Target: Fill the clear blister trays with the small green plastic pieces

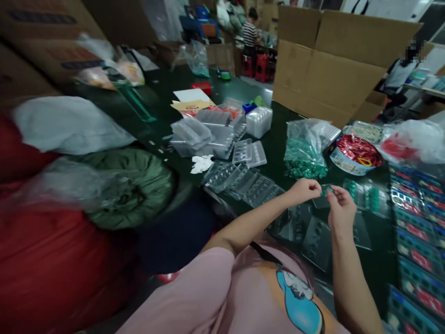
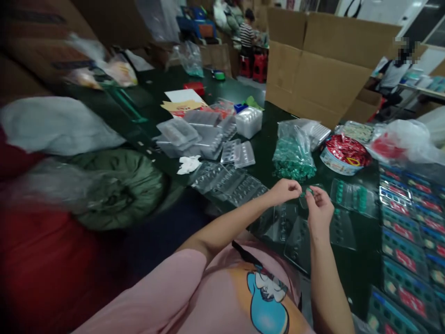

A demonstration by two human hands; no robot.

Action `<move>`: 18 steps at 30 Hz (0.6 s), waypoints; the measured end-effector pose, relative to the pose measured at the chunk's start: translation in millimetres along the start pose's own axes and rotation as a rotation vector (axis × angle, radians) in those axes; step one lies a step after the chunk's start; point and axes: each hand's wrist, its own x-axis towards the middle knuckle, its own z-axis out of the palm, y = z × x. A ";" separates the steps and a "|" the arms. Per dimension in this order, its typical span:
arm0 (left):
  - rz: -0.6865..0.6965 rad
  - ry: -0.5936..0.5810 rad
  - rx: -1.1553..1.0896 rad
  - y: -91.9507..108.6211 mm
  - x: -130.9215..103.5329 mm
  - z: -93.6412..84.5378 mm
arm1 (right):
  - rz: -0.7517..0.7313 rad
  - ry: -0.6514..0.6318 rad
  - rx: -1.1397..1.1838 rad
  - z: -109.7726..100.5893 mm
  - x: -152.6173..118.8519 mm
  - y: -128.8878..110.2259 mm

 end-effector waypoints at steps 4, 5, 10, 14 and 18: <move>0.032 0.097 0.205 -1.5 -2.2 -22.3 | -0.108 0.058 -0.145 1.5 -3.9 -7.2; 0.044 0.126 0.246 0.0 -1.0 -33.5 | -0.120 0.063 -0.145 1.5 -3.5 -8.2; 0.049 0.402 0.408 20.4 14.7 -125.2 | -0.122 0.111 -0.133 -1.6 2.6 -3.6; 0.151 0.707 0.473 44.9 41.6 -222.8 | -0.069 0.161 -0.172 -14.7 5.0 6.3; 0.197 0.923 0.575 71.4 82.8 -321.8 | 0.013 0.243 -0.277 -31.7 5.1 13.3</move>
